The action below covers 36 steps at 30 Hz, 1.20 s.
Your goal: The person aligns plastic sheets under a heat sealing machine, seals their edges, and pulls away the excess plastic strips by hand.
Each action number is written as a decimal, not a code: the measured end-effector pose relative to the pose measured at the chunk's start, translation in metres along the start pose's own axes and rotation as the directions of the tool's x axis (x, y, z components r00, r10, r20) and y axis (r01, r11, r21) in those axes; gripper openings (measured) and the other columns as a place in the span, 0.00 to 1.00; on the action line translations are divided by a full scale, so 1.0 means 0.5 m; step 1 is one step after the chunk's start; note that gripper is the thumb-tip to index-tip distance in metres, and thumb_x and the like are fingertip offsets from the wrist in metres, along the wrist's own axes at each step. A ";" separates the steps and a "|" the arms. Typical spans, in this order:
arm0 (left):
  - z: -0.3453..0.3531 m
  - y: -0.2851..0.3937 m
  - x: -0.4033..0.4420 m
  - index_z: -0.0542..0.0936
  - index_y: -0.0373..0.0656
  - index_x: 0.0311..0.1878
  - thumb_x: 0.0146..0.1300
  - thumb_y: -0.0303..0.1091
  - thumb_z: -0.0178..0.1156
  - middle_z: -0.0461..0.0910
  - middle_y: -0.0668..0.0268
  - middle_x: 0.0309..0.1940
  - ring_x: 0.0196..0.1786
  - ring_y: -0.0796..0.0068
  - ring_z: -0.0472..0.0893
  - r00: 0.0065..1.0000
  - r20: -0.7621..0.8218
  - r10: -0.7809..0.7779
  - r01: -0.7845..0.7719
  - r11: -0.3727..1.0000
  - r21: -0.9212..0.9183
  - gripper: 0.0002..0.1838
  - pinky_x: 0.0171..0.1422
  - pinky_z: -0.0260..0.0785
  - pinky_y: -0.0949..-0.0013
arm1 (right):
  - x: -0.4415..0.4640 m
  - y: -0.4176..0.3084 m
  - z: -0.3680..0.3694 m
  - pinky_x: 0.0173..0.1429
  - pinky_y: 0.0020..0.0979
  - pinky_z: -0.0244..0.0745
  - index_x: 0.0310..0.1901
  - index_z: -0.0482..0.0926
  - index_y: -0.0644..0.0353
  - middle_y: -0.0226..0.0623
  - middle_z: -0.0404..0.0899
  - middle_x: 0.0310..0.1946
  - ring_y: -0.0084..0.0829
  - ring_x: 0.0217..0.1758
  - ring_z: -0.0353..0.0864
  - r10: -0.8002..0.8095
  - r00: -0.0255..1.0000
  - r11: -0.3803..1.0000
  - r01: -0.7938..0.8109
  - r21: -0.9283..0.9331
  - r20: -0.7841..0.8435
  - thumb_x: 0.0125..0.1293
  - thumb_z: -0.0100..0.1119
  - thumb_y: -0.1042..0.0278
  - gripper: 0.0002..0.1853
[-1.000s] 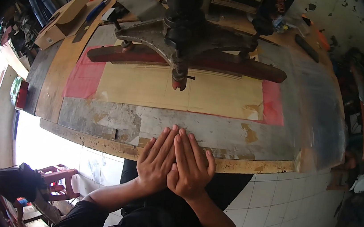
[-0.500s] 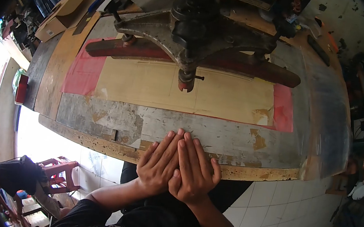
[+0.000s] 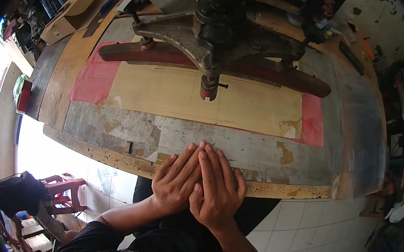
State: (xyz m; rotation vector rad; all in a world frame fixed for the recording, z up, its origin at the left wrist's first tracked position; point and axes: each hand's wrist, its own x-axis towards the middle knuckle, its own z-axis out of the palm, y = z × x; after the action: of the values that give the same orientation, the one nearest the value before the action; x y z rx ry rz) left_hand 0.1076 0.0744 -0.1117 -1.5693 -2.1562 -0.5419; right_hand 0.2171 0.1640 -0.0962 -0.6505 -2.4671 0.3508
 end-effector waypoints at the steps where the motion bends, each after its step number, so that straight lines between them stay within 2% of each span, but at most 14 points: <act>1: 0.000 -0.001 0.001 0.86 0.43 0.68 0.87 0.41 0.38 0.85 0.64 0.72 0.77 0.70 0.81 1.000 -0.003 0.001 -0.001 1.000 -0.007 0.27 0.86 0.57 0.60 | 0.001 0.000 -0.002 0.80 0.45 0.56 0.75 0.79 0.58 0.37 0.83 0.73 0.36 0.77 0.80 0.000 1.000 1.000 0.000 -0.001 -0.001 0.81 0.41 0.55 0.30; 13: -0.001 0.000 -0.007 0.83 0.42 0.73 0.84 0.41 0.44 0.79 0.63 0.78 0.81 0.68 0.76 1.000 0.027 -0.006 0.007 0.999 -0.044 0.26 0.86 0.56 0.58 | 0.014 0.000 -0.020 0.78 0.47 0.58 0.76 0.77 0.59 0.38 0.82 0.74 0.38 0.78 0.79 -0.005 0.999 0.999 0.004 0.032 0.037 0.78 0.46 0.57 0.30; 16: 0.004 0.002 -0.007 0.82 0.43 0.74 0.82 0.44 0.49 0.78 0.63 0.79 0.82 0.68 0.75 1.000 0.023 -0.008 0.009 0.999 -0.039 0.27 0.87 0.56 0.59 | 0.038 0.015 -0.040 0.73 0.47 0.65 0.73 0.80 0.60 0.38 0.84 0.70 0.40 0.71 0.83 -0.048 0.998 0.997 0.046 0.061 0.038 0.76 0.53 0.63 0.27; 18: 0.003 0.004 -0.006 0.81 0.43 0.75 0.80 0.45 0.52 0.77 0.63 0.80 0.82 0.68 0.74 1.000 0.013 -0.008 0.008 1.000 -0.028 0.28 0.87 0.55 0.59 | 0.056 0.038 -0.043 0.67 0.45 0.72 0.67 0.83 0.62 0.37 0.88 0.64 0.40 0.63 0.86 -0.103 0.995 0.979 0.099 0.178 0.009 0.71 0.61 0.72 0.23; 19: 0.000 0.006 -0.005 0.80 0.44 0.76 0.77 0.47 0.55 0.76 0.63 0.80 0.83 0.69 0.73 0.999 0.032 -0.020 0.022 0.998 -0.060 0.30 0.88 0.54 0.58 | 0.076 0.039 -0.051 0.61 0.42 0.76 0.60 0.86 0.61 0.35 0.91 0.57 0.39 0.54 0.87 -0.114 0.993 0.977 0.116 0.178 -0.025 0.68 0.66 0.78 0.19; 22: -0.004 0.004 -0.007 0.79 0.45 0.77 0.71 0.49 0.60 0.75 0.64 0.82 0.84 0.70 0.72 0.997 0.068 -0.027 0.033 0.995 -0.090 0.34 0.89 0.52 0.58 | 0.107 0.051 -0.055 0.59 0.39 0.77 0.56 0.87 0.58 0.34 0.92 0.52 0.39 0.49 0.87 -0.081 0.997 0.969 0.075 0.236 0.018 0.67 0.69 0.79 0.16; 23: -0.005 0.003 -0.009 0.79 0.46 0.78 0.68 0.49 0.62 0.74 0.65 0.82 0.84 0.70 0.71 0.996 0.088 -0.024 0.032 0.996 -0.088 0.36 0.89 0.51 0.58 | 0.116 0.054 -0.045 0.56 0.38 0.77 0.53 0.88 0.57 0.32 0.92 0.50 0.39 0.46 0.86 -0.084 0.996 0.960 0.090 0.267 -0.033 0.67 0.70 0.78 0.14; 27: -0.003 0.004 -0.008 0.79 0.47 0.78 0.65 0.48 0.63 0.74 0.67 0.82 0.84 0.70 0.71 0.996 0.081 -0.034 0.038 0.998 -0.059 0.37 0.90 0.50 0.57 | 0.112 0.053 -0.033 0.56 0.38 0.79 0.50 0.89 0.60 0.36 0.92 0.46 0.40 0.46 0.88 -0.075 0.996 0.953 0.088 0.291 -0.057 0.66 0.72 0.80 0.12; 29: -0.004 0.004 -0.007 0.81 0.47 0.76 0.54 0.54 0.73 0.76 0.65 0.81 0.82 0.67 0.74 0.998 0.068 -0.010 0.014 0.998 -0.064 0.45 0.86 0.57 0.56 | 0.097 0.052 -0.027 0.54 0.38 0.77 0.50 0.88 0.59 0.30 0.93 0.45 0.35 0.45 0.88 -0.156 0.963 0.971 0.190 0.144 -0.220 0.66 0.74 0.80 0.13; 30: -0.005 0.004 -0.006 0.81 0.47 0.76 0.54 0.54 0.73 0.76 0.65 0.81 0.82 0.67 0.74 0.998 0.067 -0.012 0.017 0.998 -0.067 0.45 0.86 0.57 0.56 | 0.093 0.052 -0.027 0.54 0.38 0.77 0.50 0.88 0.59 0.30 0.93 0.45 0.35 0.45 0.88 -0.158 0.963 0.971 0.191 0.142 -0.217 0.66 0.74 0.80 0.13; 32: -0.007 0.007 -0.005 0.81 0.49 0.76 0.52 0.54 0.74 0.76 0.67 0.81 0.82 0.68 0.74 0.998 0.070 -0.003 0.007 0.999 -0.053 0.45 0.86 0.57 0.55 | 0.084 0.052 -0.031 0.54 0.36 0.77 0.48 0.87 0.58 0.29 0.93 0.43 0.33 0.44 0.89 -0.028 0.965 0.946 0.110 0.305 -0.262 0.64 0.76 0.82 0.13; 33: -0.004 0.008 -0.006 0.81 0.49 0.76 0.52 0.54 0.74 0.76 0.67 0.81 0.82 0.68 0.74 0.998 0.069 -0.002 0.006 0.998 -0.058 0.45 0.86 0.57 0.55 | 0.083 0.054 -0.033 0.54 0.36 0.77 0.48 0.87 0.58 0.29 0.93 0.43 0.33 0.44 0.89 -0.027 0.965 0.948 0.108 0.300 -0.261 0.64 0.76 0.82 0.13; 35: 0.002 0.010 -0.012 0.80 0.51 0.77 0.62 0.46 0.66 0.73 0.68 0.83 0.83 0.70 0.72 0.998 0.062 -0.018 0.023 0.997 -0.077 0.37 0.90 0.50 0.56 | 0.082 0.059 -0.031 0.53 0.34 0.76 0.48 0.87 0.56 0.29 0.93 0.43 0.32 0.44 0.90 -0.033 0.962 0.920 0.135 0.367 -0.271 0.63 0.75 0.84 0.15; 36: 0.001 0.010 -0.012 0.80 0.51 0.77 0.62 0.46 0.66 0.73 0.68 0.83 0.83 0.70 0.72 0.998 0.063 -0.021 0.026 0.997 -0.077 0.37 0.90 0.50 0.56 | 0.081 0.060 -0.031 0.53 0.34 0.76 0.48 0.87 0.56 0.29 0.93 0.43 0.32 0.44 0.90 -0.034 0.963 0.920 0.135 0.368 -0.269 0.63 0.75 0.84 0.15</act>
State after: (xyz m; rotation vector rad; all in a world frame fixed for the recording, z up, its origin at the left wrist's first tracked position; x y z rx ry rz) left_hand 0.1140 0.0713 -0.1152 -1.6236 -2.2263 -0.5990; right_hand 0.2080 0.2122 -0.0767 -0.3915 -2.0884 0.6525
